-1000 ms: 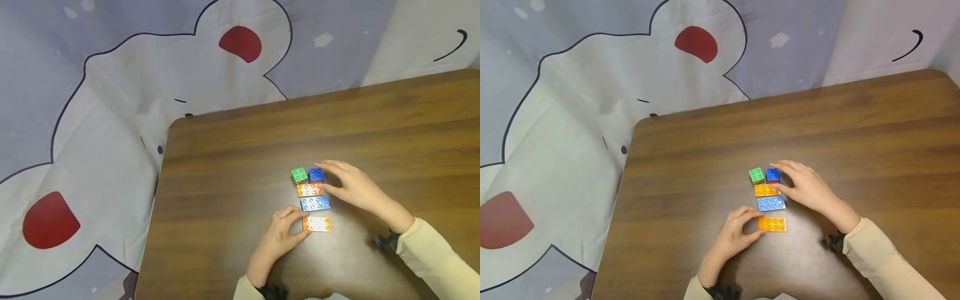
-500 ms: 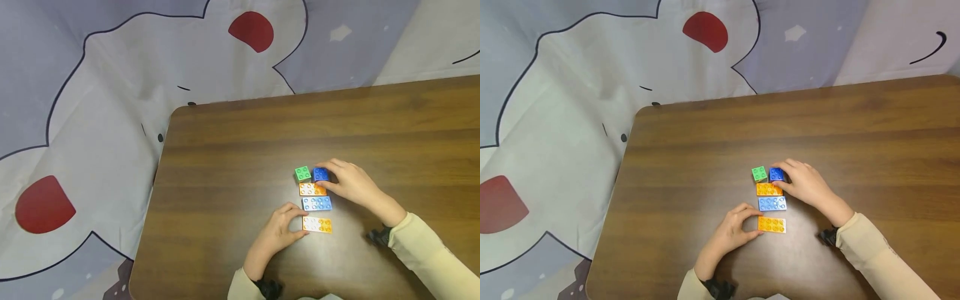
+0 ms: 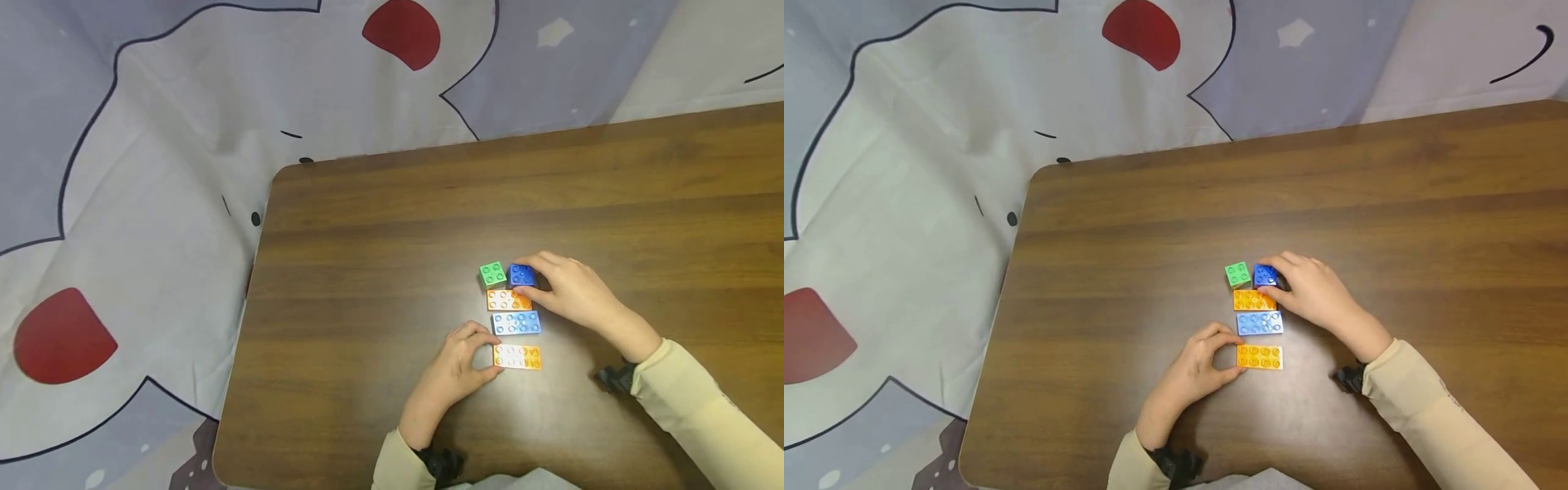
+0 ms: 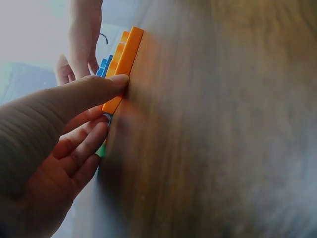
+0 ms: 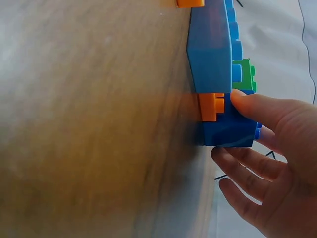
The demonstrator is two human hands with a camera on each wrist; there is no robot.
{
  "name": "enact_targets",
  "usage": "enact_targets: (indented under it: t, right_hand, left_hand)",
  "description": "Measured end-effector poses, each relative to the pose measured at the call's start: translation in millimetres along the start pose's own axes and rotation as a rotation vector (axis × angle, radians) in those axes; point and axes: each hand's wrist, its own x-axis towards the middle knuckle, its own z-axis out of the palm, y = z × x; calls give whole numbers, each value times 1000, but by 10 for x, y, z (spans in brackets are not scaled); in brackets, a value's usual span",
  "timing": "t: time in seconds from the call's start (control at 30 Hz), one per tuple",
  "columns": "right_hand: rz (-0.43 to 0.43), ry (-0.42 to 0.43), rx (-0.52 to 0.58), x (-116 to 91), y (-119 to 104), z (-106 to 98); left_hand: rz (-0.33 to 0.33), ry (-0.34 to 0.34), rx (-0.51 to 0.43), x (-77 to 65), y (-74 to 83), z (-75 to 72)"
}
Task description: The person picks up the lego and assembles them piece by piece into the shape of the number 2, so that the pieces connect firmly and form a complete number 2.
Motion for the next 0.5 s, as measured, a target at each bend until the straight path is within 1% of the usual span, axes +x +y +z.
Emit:
enact_targets:
  t: [0.2, 0.37, 0.5]
  right_hand:
    - [14, -4, 9, -30, -14, 15]
    - [15, -12, 46, -51, -12, 53]
    - [9, -9, 75, -69, -9, 90]
  left_hand:
    - [-8, 12, -22, -19, 14, 14]
    - [-9, 45, 3, -49, 23, 36]
    - [-17, 58, 14, -73, 23, 64]
